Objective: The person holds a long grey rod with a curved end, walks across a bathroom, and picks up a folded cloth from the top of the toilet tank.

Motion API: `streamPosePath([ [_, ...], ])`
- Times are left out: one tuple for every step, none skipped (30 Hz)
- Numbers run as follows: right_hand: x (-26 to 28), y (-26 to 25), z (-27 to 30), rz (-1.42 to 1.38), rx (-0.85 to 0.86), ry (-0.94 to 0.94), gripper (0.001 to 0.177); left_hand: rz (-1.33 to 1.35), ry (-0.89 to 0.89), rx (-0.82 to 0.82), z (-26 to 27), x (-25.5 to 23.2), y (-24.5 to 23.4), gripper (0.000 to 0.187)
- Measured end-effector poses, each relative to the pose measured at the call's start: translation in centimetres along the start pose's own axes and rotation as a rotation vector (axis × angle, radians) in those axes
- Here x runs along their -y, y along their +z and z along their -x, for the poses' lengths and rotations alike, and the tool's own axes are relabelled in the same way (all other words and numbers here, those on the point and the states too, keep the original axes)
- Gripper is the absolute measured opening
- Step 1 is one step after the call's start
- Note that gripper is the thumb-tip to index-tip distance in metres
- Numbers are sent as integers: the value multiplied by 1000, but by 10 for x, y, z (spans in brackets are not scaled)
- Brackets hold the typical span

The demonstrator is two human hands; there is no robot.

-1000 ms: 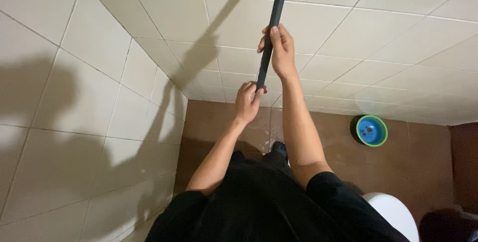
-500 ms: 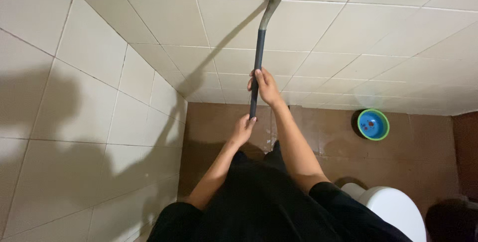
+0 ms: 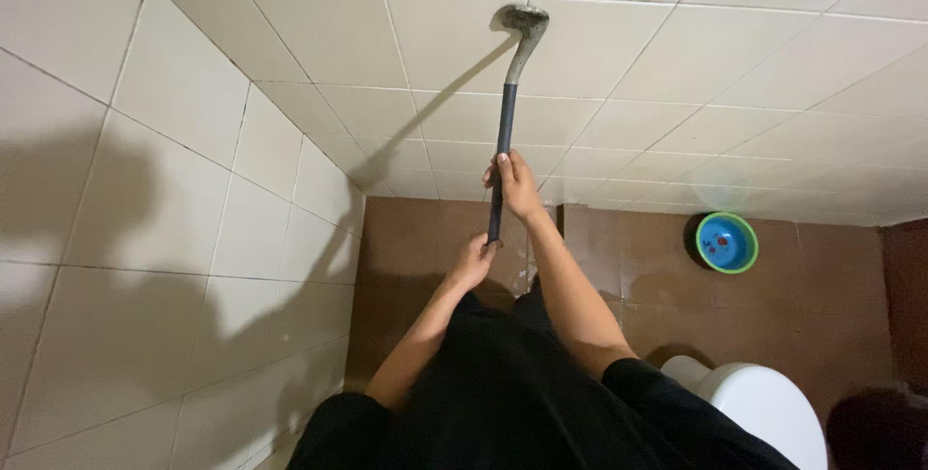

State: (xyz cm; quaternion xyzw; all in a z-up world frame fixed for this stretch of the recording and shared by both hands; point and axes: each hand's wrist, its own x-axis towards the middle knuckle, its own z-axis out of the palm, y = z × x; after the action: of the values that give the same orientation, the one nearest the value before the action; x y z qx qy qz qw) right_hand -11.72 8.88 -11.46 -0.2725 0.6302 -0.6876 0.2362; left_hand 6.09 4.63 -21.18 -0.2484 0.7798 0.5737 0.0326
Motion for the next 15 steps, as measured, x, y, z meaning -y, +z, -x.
streamPosePath([
  [3,0,1,1,1,0,33,9,130,-54,-2,1,2,22],
  [6,0,2,20,-8,3,33,18,258,-109,-4,1,3,22],
  [10,1,3,39,-17,5,33,19,257,-110,-4,2,3,22],
  [14,2,3,40,-18,5,33,5,255,-104,-4,0,1,22],
  [19,3,3,0,-51,-19,33,-10,254,-99,-4,-3,0,23],
  [25,4,2,-40,-84,-46,33,-11,256,-99,-6,-10,-2,23],
  [32,2,-3,-41,-85,-48,33,72,136,-102,-10,-20,-4,24],
  [42,-1,-8,-29,-149,-69,34,156,13,-104,-11,-30,-7,26],
  [51,-3,-14,-17,-213,-90,35,154,11,-103,-13,-41,-15,26],
  [61,-5,-16,-17,-218,-87,35,126,48,-113,-17,-51,-24,26],
  [71,-7,-19,-58,-220,-121,34,98,86,-122,-19,-62,-32,26],
  [83,-10,-25,-99,-220,-162,33,96,91,-121,-24,-75,-38,26],
  [94,-12,-28,-100,-223,-167,33,59,232,-168,-27,-87,-44,27],
  [104,-13,-31,-109,-214,-192,33,22,372,-217,-29,-98,-48,28],
  [114,-14,-34,-118,-205,-217,33,21,376,-216,-29,-109,-51,28],
])
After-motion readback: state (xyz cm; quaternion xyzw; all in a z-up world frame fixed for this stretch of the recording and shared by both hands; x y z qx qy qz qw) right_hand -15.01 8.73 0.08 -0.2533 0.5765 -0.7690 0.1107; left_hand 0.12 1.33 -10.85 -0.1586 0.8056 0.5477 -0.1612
